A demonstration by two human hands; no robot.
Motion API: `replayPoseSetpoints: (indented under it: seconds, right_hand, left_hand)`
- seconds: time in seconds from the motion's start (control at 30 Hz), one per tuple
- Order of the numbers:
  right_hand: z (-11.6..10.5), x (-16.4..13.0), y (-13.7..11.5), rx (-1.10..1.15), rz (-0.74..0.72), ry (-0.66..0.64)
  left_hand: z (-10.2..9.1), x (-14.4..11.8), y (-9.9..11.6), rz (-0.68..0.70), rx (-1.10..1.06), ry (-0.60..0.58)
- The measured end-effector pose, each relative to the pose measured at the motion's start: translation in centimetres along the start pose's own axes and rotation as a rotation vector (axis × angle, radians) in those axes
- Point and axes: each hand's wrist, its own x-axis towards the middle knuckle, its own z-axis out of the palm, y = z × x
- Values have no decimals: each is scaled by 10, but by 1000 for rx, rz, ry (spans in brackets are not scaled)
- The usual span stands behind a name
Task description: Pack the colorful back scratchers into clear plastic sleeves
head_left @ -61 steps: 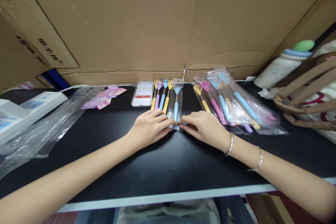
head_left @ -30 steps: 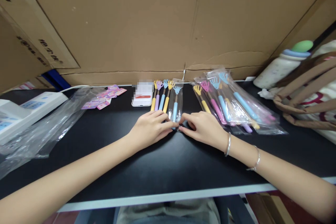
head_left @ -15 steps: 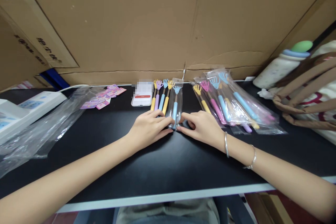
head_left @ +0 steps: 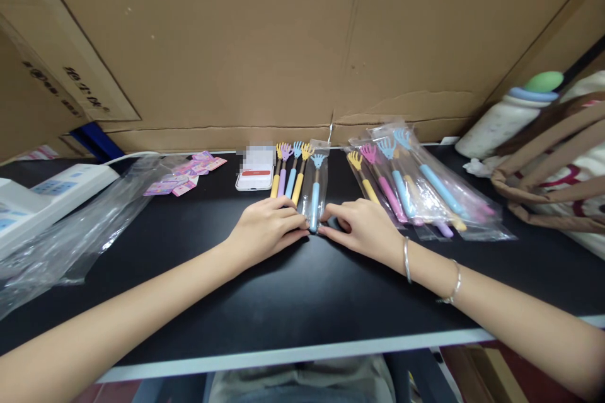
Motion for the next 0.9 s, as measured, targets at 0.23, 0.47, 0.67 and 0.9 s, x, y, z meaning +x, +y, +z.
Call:
replayPoseSetpoints:
  seconds: [0.23,0.47,0.67,0.9]
  right_hand:
    - [0,-2,-2,-79,-33,6]
    - [-4,-3,-5,-149,-101,-48]
    - [-2,-2,-2,-124,-76,-36]
    - [1,1,0,-86,-83,-25]
  left_hand:
    - [-4,2,1,37,30,-31]
    - [-5,1,2,35,5,-84]
    - [-3,1,7,-58,-58,-102]
    - [-3,1,9,-85,-14,-99]
